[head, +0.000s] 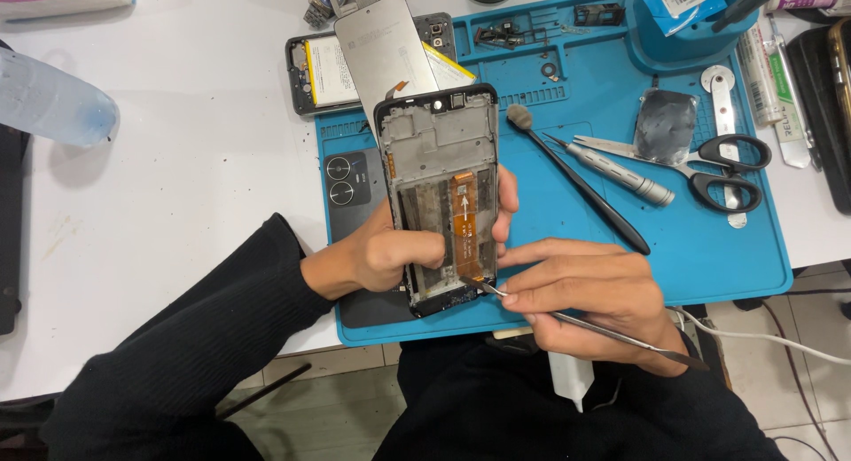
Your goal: The person holds a disassembled smartphone in one hand and uses a small brush and a thin metal spudger to scrape and brush the inside of the phone frame and around the board, working around the edges and cavity. Other phones and repair tools rest on a blue silicone mat on the workbench.
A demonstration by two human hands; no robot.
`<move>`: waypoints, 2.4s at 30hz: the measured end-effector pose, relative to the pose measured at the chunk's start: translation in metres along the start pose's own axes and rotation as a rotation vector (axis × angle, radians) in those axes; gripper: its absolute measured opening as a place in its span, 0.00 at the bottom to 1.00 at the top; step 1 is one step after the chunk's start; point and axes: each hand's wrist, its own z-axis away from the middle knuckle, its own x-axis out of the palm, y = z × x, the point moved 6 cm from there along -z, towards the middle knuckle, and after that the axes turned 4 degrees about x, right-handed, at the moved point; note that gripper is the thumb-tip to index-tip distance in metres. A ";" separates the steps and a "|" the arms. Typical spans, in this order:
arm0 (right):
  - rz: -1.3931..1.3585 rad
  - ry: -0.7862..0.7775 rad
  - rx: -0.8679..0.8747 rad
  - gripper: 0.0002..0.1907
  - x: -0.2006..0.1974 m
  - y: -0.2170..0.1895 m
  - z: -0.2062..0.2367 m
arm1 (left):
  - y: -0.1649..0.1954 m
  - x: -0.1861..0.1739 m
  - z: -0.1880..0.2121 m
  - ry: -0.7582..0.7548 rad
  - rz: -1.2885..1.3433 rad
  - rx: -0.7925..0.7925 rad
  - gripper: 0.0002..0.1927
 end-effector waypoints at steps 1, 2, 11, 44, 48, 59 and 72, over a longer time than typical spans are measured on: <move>-0.003 -0.003 0.001 0.15 0.000 0.000 0.000 | 0.000 0.000 0.000 0.006 0.006 -0.003 0.30; -0.014 -0.022 0.000 0.15 0.000 0.000 -0.001 | 0.001 0.001 0.000 0.004 0.005 -0.001 0.30; -0.017 0.021 0.020 0.13 -0.002 0.000 0.001 | -0.001 0.002 0.000 -0.004 0.025 -0.005 0.29; -0.078 -0.019 0.044 0.15 -0.003 0.003 0.001 | 0.000 0.004 0.001 -0.004 0.048 0.032 0.29; -0.090 -0.072 0.014 0.15 -0.002 0.000 0.001 | -0.002 0.004 0.001 0.013 0.040 0.025 0.29; -0.105 -0.068 0.039 0.16 -0.002 0.003 0.002 | 0.000 0.006 0.002 0.011 0.055 0.002 0.29; -0.070 -0.106 0.018 0.16 0.001 -0.002 -0.001 | -0.001 0.008 0.002 0.005 0.056 0.024 0.30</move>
